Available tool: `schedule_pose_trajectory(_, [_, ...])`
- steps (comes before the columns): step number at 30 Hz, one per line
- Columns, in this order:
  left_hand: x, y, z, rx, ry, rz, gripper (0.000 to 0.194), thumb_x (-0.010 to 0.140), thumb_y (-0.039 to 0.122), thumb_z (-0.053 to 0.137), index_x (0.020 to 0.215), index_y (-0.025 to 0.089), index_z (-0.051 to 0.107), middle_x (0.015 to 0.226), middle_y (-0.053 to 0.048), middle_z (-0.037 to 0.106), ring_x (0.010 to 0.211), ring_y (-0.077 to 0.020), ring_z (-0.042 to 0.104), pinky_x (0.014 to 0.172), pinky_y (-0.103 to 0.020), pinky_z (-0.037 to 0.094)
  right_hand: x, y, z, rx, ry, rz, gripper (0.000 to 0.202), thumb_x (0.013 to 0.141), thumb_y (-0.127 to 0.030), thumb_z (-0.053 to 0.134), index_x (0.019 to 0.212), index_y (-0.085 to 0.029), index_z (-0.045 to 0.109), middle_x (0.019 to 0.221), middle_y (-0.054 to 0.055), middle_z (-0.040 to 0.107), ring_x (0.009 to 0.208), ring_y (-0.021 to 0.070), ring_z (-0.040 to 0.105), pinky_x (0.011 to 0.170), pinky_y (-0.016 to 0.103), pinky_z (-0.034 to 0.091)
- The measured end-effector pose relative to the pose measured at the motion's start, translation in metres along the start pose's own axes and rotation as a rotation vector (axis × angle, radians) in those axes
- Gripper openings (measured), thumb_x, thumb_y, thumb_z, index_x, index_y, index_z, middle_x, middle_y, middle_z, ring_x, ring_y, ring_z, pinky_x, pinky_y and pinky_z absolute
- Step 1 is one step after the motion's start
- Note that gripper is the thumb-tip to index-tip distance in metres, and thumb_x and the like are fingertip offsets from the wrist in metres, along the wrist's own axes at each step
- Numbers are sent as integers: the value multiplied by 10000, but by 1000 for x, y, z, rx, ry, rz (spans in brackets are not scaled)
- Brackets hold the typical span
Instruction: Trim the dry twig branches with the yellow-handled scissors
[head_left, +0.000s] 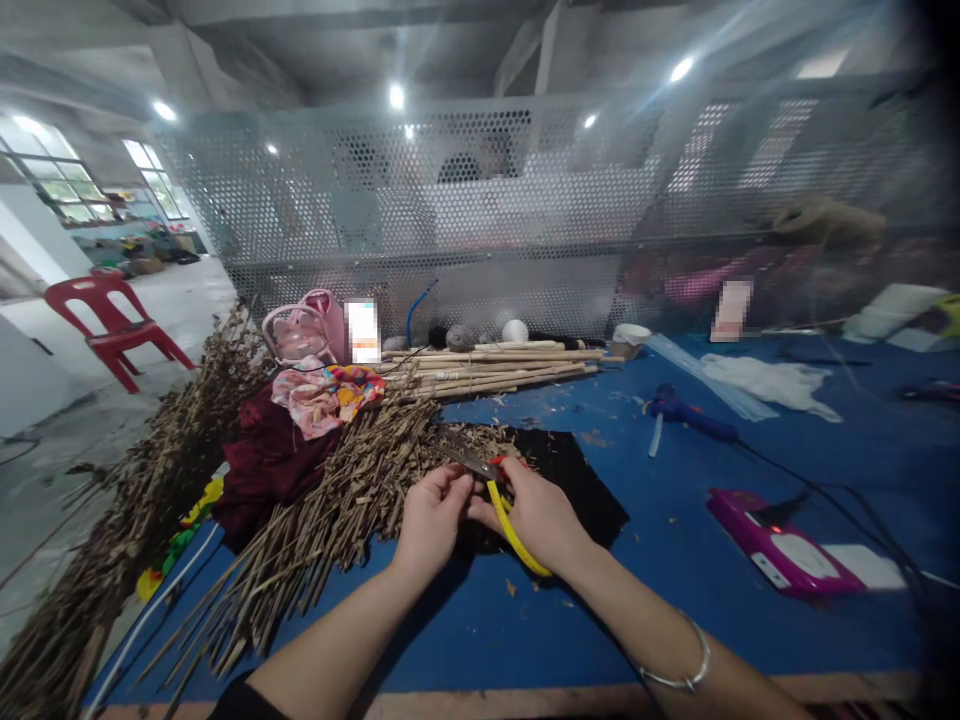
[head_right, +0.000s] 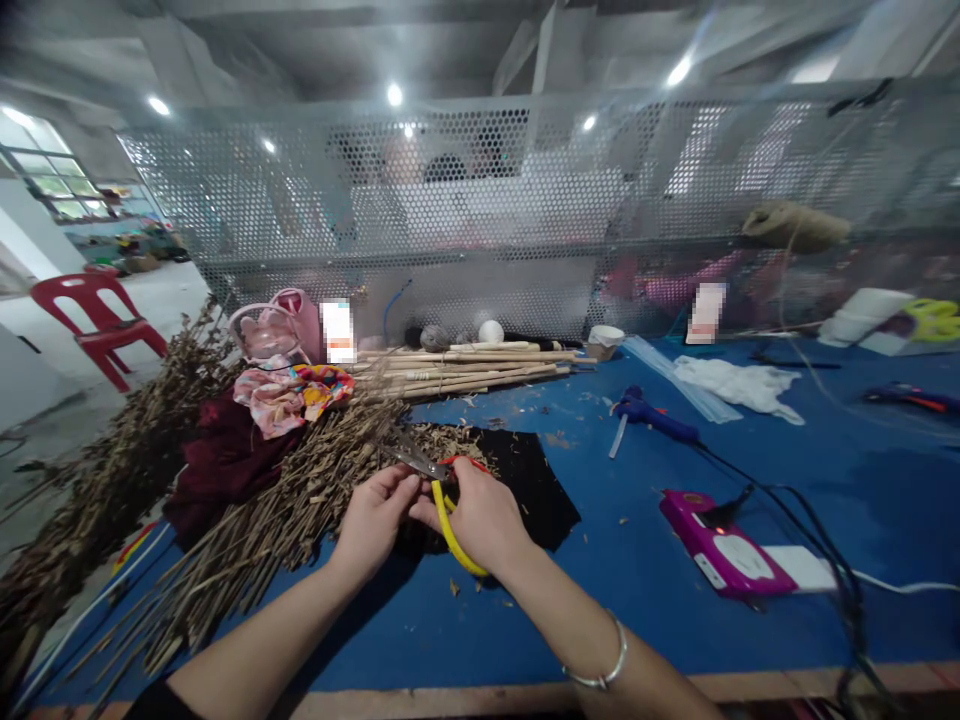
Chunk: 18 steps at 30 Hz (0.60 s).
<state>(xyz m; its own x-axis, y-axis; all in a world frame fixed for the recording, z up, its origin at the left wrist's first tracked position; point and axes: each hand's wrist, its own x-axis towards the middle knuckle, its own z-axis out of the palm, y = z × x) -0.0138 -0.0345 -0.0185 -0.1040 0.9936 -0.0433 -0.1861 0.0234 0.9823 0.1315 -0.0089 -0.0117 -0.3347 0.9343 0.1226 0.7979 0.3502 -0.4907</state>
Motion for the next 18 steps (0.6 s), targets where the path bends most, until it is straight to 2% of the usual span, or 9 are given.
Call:
schedule_pose_trajectory(4, [-1, -1, 2, -15, 12, -35, 248, 680, 353, 621, 730, 110, 619, 711, -59, 660, 579, -113, 581, 572, -219, 458, 0, 0, -1, 13, 39, -27, 443, 650, -535, 606, 915, -208, 467, 803, 33, 579, 726, 185, 555, 581, 237, 317])
schedule_pose_trajectory(9, [-1, 1, 1, 57, -2, -5, 244, 702, 335, 605, 770, 102, 623, 731, -74, 664, 624, -134, 600, 613, -240, 470, 2, -1, -1, -16, 96, -78, 443, 599, -527, 645, 821, -190, 463, 802, 41, 562, 750, 185, 536, 615, 247, 327])
schedule_pose_trajectory(15, [-2, 4, -1, 85, 0, 43, 239, 707, 338, 598, 752, 106, 630, 722, -70, 663, 628, -140, 599, 612, -238, 470, -1, -4, -1, 3, 45, -12, 453, 638, -572, 594, 862, -205, 450, 706, 7, 584, 621, 154, 553, 510, 217, 265])
schedule_pose_trajectory(18, [-2, 5, -1, 66, 20, 55, 254, 692, 338, 614, 782, 102, 640, 720, -70, 664, 628, -139, 597, 615, -236, 471, 0, -6, -1, -35, 52, 11, 444, 643, -612, 561, 807, -214, 452, 655, -6, 582, 574, 147, 550, 485, 215, 236])
